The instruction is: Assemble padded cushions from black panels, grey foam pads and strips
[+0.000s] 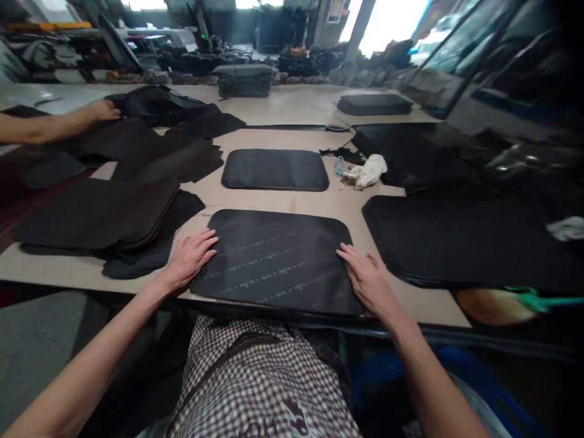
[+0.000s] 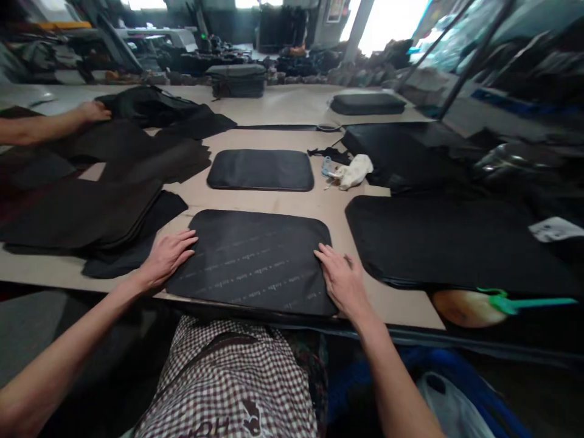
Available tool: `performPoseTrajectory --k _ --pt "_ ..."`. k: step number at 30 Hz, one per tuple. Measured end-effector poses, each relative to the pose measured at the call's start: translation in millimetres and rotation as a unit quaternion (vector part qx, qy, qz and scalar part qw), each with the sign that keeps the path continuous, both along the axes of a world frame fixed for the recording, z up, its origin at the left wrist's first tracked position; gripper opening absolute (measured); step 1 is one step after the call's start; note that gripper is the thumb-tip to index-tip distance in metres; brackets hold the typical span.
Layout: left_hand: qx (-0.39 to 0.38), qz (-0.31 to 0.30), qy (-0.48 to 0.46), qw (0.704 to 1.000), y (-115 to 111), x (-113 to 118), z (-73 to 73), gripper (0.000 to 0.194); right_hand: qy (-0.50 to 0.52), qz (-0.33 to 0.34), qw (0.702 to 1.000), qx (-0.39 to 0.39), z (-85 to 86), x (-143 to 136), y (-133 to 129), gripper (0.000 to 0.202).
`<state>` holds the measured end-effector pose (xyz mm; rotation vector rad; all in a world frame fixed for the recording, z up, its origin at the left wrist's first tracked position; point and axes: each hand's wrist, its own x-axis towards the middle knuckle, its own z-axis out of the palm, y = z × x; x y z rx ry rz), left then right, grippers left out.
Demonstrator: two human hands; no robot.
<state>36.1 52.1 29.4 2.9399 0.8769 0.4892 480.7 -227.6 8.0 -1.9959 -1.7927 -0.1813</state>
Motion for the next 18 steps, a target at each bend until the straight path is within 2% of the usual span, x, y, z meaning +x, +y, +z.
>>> performPoseTrajectory --k 3,5,8,11,14,16,18 --pt "0.010 0.016 -0.019 1.000 15 5 -0.5 0.035 0.036 -0.012 0.999 -0.018 17.5 -1 5 0.038" --pt "0.006 0.022 -0.026 0.999 21 18 3.8 0.036 0.026 -0.031 0.999 -0.012 28.1 -3 16 0.037" --pt "-0.016 0.010 -0.029 0.999 3 50 21.3 0.049 -0.023 -0.053 0.998 0.003 35.1 -8 36 0.042" --pt "-0.048 -0.063 -0.012 0.997 -36 91 37.2 0.055 -0.047 -0.056 0.997 0.009 28.5 -13 52 0.048" --pt "-0.059 -0.137 0.026 0.989 -61 130 36.0 0.056 -0.044 -0.039 0.998 0.019 15.2 -13 62 0.048" --pt "-0.043 -0.132 0.040 0.989 -66 144 28.9 0.054 -0.045 -0.022 0.999 0.020 8.7 -13 63 0.047" --pt "-0.025 -0.108 0.045 0.993 -64 147 22.1 0.050 -0.050 -0.010 0.999 0.018 5.4 -14 61 0.046"
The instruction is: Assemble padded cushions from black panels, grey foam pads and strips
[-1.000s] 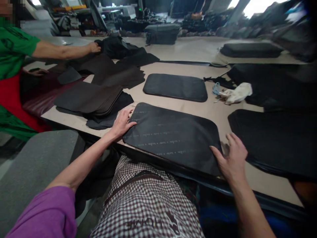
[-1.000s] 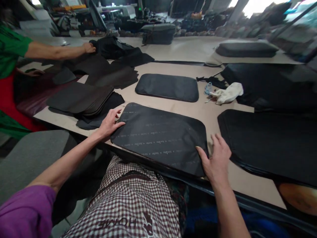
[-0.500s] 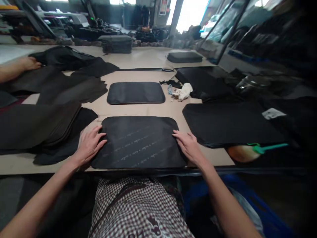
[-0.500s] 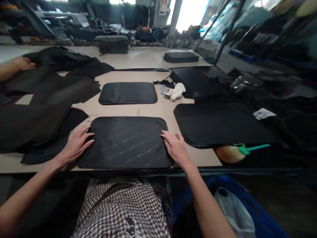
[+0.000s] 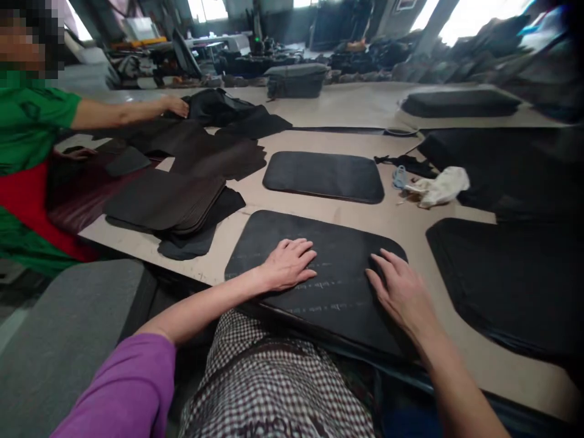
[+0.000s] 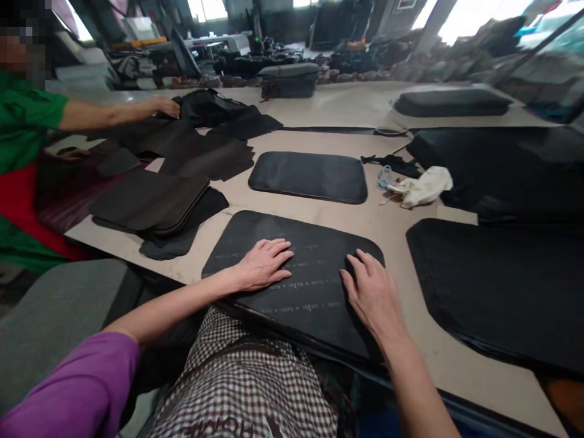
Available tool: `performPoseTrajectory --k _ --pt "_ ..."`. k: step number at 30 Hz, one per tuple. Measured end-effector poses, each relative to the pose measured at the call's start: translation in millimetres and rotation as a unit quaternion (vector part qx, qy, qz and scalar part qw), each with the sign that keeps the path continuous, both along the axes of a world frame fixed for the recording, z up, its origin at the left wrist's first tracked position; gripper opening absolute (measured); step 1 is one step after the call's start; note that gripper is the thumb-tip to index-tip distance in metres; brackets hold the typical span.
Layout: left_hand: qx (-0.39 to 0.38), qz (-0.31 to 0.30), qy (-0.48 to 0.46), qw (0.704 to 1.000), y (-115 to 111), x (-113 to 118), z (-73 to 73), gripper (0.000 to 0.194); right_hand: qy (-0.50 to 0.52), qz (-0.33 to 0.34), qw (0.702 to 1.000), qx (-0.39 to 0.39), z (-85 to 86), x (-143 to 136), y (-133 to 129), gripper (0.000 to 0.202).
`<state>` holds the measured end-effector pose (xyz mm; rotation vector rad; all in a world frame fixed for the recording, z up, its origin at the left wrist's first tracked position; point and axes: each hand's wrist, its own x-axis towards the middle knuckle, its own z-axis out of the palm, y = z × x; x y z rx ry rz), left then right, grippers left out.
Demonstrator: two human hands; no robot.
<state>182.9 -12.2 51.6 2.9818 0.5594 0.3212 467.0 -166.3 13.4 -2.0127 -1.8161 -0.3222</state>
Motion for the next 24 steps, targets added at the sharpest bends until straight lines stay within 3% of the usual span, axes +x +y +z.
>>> performPoseTrajectory --k 10,17,24 --pt "0.003 0.105 -0.021 0.994 29 -39 -7.1 0.047 -0.006 -0.004 1.000 0.007 -6.4 -3 -3 0.045" --pt "0.009 0.196 -0.063 0.979 42 -68 -21.8 0.054 -0.005 -0.019 1.000 0.003 -13.4 0 -2 0.048" --pt "-0.015 0.216 0.000 0.976 35 -75 -22.1 0.082 -0.026 -0.057 0.998 -0.017 -32.7 -1 -3 0.075"
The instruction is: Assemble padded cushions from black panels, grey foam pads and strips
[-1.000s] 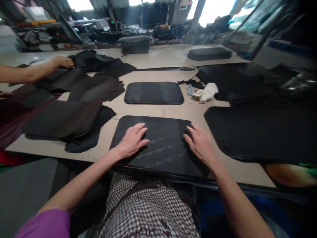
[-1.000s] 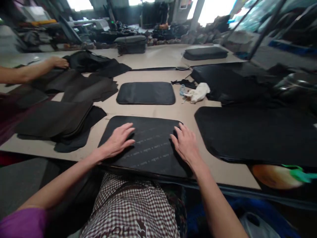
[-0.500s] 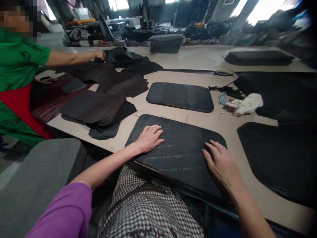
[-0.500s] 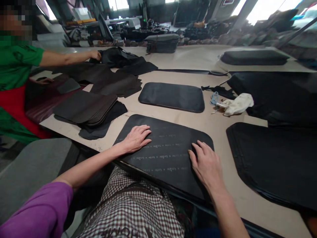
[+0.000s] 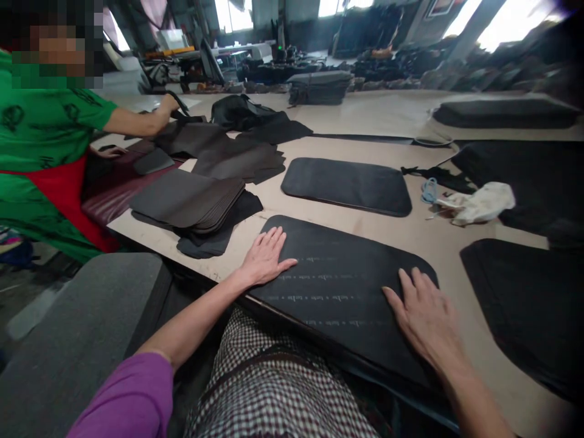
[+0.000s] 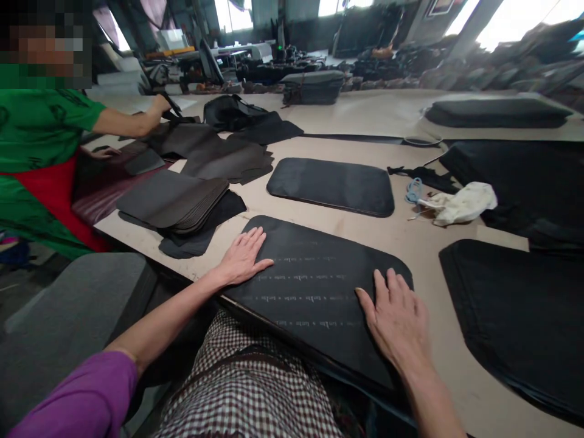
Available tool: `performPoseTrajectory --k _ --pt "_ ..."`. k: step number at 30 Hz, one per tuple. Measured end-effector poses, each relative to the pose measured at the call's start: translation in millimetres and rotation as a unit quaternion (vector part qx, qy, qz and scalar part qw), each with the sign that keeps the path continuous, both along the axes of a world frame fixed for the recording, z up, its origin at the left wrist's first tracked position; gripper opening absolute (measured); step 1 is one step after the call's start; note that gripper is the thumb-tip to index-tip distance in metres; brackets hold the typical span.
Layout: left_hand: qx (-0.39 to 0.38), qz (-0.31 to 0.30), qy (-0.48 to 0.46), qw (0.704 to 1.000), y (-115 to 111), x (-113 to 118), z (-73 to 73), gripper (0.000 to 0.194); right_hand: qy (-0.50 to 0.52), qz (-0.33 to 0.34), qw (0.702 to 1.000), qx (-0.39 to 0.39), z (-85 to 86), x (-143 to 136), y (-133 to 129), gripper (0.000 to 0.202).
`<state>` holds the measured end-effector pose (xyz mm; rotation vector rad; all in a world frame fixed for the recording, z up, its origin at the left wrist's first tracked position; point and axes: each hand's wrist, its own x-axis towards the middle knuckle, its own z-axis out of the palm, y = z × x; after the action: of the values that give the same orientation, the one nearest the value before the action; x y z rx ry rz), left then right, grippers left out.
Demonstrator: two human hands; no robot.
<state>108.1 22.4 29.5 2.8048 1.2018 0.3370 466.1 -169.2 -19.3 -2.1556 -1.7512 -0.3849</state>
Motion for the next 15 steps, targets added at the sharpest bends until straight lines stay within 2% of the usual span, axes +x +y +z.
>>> performPoseTrajectory --k 4,7,10,13,15 --pt "-0.025 -0.031 0.015 0.999 7 -8 7.6 0.084 0.004 -0.013 1.000 -0.013 -6.7 0 1 0.084" --pt "-0.024 -0.071 -0.008 0.997 32 -21 20.4 0.061 0.014 -0.021 0.999 -0.026 -7.8 1 2 0.086" --pt "0.057 -0.043 0.007 0.997 70 -39 38.9 0.035 0.012 -0.032 0.998 -0.051 -5.5 1 3 0.088" --pt "0.145 -0.001 0.113 0.983 105 -56 55.8 0.031 0.000 -0.050 0.995 -0.090 -0.4 -1 3 0.090" --pt "0.157 0.012 0.153 0.976 120 -65 62.8 0.031 -0.003 -0.060 0.993 -0.106 3.0 -3 3 0.091"
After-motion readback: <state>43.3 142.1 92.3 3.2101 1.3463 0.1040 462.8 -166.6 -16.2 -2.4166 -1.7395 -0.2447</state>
